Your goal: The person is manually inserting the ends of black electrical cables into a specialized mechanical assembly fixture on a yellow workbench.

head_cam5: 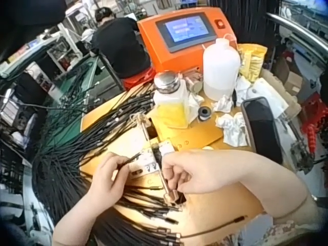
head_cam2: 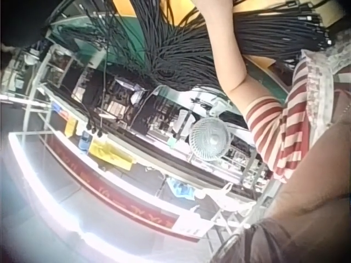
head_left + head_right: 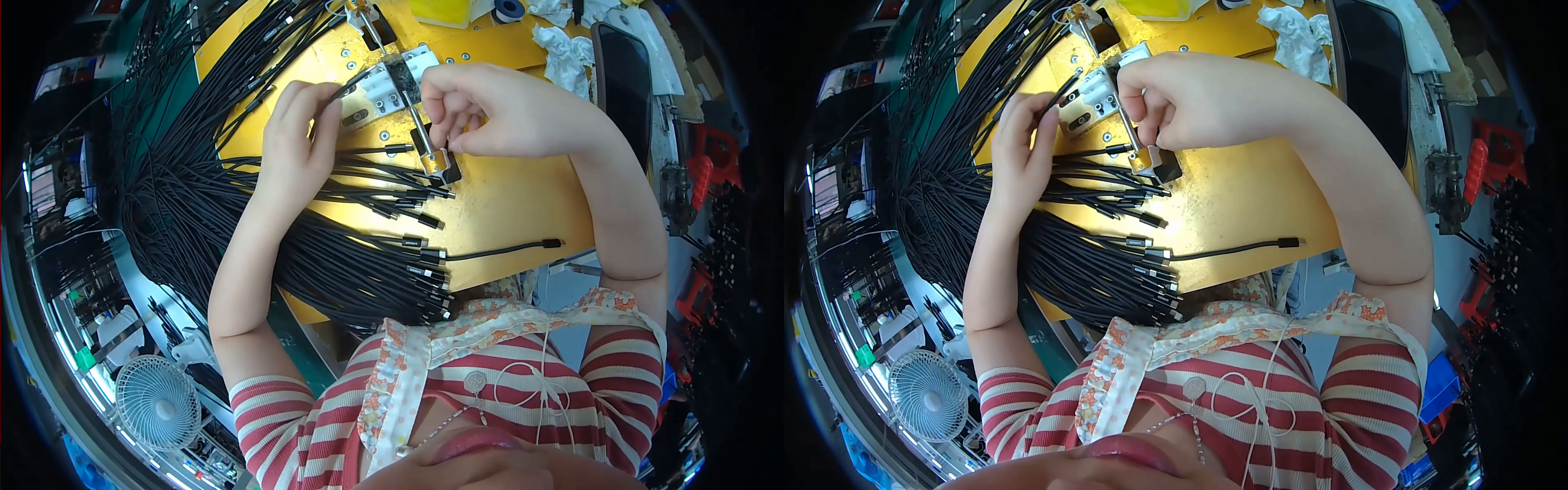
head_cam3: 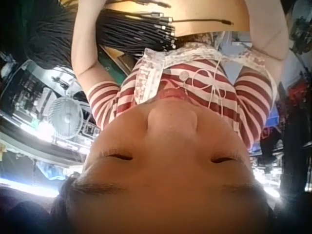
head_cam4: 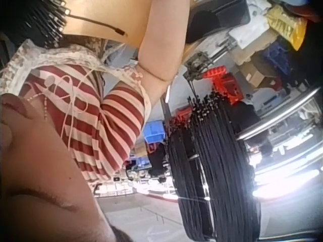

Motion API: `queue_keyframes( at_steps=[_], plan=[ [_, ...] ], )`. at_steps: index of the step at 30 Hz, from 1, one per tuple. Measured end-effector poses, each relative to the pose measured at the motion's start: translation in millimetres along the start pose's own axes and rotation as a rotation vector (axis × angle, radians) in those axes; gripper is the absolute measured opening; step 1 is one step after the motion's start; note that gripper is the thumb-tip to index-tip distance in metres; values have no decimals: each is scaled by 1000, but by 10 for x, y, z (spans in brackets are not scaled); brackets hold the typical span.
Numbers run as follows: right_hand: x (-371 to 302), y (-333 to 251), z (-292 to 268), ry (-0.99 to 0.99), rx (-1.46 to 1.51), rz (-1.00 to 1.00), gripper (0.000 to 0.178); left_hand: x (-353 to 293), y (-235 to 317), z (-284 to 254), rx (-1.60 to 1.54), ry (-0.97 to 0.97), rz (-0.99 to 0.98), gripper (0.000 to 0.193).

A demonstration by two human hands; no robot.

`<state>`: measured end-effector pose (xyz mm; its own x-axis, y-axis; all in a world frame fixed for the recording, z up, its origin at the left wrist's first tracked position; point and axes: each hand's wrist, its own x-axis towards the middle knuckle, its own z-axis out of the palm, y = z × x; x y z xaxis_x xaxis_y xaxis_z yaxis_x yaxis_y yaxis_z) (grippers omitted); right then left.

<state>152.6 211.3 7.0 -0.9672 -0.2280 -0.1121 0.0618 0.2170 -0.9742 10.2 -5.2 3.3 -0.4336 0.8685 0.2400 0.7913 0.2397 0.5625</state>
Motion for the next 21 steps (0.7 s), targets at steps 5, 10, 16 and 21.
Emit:
queue_keyframes(
  at_steps=[5,10,16,21],
  plan=[
    [34,-23,20,-40,33,72,21,-370,167,-113,-105,-147,-255,8],
    [36,7,20,-48,86,66,24,-702,278,-165,17,-245,-98,8],
    [45,50,9,-43,137,43,26,-904,272,-179,77,-257,-20,11],
    [98,104,-18,-103,210,62,29,-910,256,-118,139,-222,35,12]
  ],
)
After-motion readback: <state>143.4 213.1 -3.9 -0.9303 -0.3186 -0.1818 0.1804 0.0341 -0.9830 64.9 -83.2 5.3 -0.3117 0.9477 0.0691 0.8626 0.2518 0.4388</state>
